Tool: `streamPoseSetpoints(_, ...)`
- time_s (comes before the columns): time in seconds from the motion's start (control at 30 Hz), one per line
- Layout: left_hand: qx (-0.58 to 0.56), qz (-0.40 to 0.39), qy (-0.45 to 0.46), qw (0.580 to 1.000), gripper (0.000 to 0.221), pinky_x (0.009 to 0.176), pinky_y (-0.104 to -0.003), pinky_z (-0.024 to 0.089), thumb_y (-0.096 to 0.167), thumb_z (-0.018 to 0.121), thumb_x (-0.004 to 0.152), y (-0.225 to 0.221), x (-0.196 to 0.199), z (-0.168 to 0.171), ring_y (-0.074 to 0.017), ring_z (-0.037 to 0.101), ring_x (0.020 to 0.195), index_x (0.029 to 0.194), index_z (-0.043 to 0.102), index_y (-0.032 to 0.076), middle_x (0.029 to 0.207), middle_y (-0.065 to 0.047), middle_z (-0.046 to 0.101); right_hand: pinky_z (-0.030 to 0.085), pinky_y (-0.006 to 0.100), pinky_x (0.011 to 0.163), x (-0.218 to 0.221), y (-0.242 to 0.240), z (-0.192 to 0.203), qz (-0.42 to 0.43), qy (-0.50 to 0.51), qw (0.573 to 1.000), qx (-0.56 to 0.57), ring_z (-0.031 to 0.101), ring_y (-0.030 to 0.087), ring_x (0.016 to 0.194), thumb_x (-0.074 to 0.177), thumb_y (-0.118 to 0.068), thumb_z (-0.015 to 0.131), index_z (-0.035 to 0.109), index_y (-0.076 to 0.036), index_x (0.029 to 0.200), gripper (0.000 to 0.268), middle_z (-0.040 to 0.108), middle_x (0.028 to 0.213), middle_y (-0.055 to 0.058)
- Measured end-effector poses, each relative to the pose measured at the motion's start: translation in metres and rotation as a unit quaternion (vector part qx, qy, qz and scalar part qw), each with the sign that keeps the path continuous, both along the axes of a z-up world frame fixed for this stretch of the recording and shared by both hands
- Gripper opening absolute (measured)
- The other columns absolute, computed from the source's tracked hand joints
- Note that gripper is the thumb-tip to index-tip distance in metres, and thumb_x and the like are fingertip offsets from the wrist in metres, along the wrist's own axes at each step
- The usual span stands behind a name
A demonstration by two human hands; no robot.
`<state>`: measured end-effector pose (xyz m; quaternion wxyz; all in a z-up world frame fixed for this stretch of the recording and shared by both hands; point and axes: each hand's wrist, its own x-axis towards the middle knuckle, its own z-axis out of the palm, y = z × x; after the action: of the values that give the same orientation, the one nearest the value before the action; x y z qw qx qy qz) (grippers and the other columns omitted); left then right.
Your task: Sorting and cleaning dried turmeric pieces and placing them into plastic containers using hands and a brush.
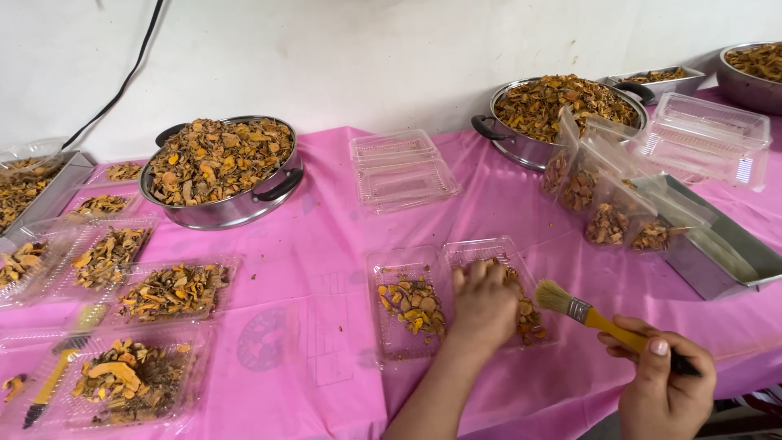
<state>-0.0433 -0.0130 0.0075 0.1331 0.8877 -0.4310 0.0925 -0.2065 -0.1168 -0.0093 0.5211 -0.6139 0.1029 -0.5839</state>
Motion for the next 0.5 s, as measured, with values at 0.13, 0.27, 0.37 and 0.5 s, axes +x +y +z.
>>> streamPoseSetpoints(0.13, 0.140, 0.023, 0.133, 0.981, 0.029, 0.119, -0.065, 0.014, 0.014, 0.066, 0.090, -0.009, 0.002, 0.004, -0.0492, 0.023, 0.147, 0.118, 0.075, 0.011, 0.143, -0.014, 0.052, 0.060, 0.039, 0.075, -0.003, 0.001, -0.004, -0.001, -0.007, 1.000, -0.005, 0.069, 0.039, 0.081, 0.121, -0.014, 0.046, 0.040, 0.000, 0.124, 0.016, 0.064, 0.118, 0.035)
streamPoseSetpoints(0.27, 0.079, 0.030, 0.063, 0.994, 0.021, 0.098, -0.055, 0.031, 0.006, 0.065, 0.079, -0.006, 0.014, -0.007, -0.0345, 0.052, 0.116, 0.093, 0.078, 0.013, 0.096, -0.007, 0.071, 0.058, 0.037, 0.074, -0.002, 0.012, 0.008, -0.019, 0.012, 1.000, -0.015, 0.069, 0.037, 0.079, 0.122, -0.015, 0.047, 0.040, 0.003, 0.123, 0.019, 0.065, 0.115, 0.033)
streamPoseSetpoints(0.37, -0.088, 0.010, 0.147, 0.985, 0.014, 0.090, -0.051, 0.038, 0.011, 0.062, 0.085, 0.004, 0.015, 0.007, -0.0339, 0.061, 0.102, 0.084, 0.075, 0.013, 0.085, -0.008, 0.074, 0.061, 0.037, 0.072, 0.008, 0.006, -0.006, -0.003, -0.031, 0.998, -0.048, 0.071, 0.038, 0.083, 0.119, -0.017, 0.048, 0.042, 0.000, 0.125, 0.019, 0.065, 0.116, 0.032)
streamPoseSetpoints(0.5, -0.368, -0.022, 0.344, 0.864, 0.021, 0.089, -0.025, 0.056, 0.019, 0.067, 0.093, 0.006, 0.029, 0.002, -0.0117, 0.073, 0.100, 0.111, 0.078, 0.013, 0.107, -0.001, 0.079, 0.059, 0.025, 0.071, 0.005, 0.025, 0.001, -0.028, 0.152, 0.985, -0.082, 0.074, 0.017, 0.075, 0.110, -0.021, 0.053, 0.057, -0.003, 0.110, 0.018, 0.077, 0.107, 0.009)
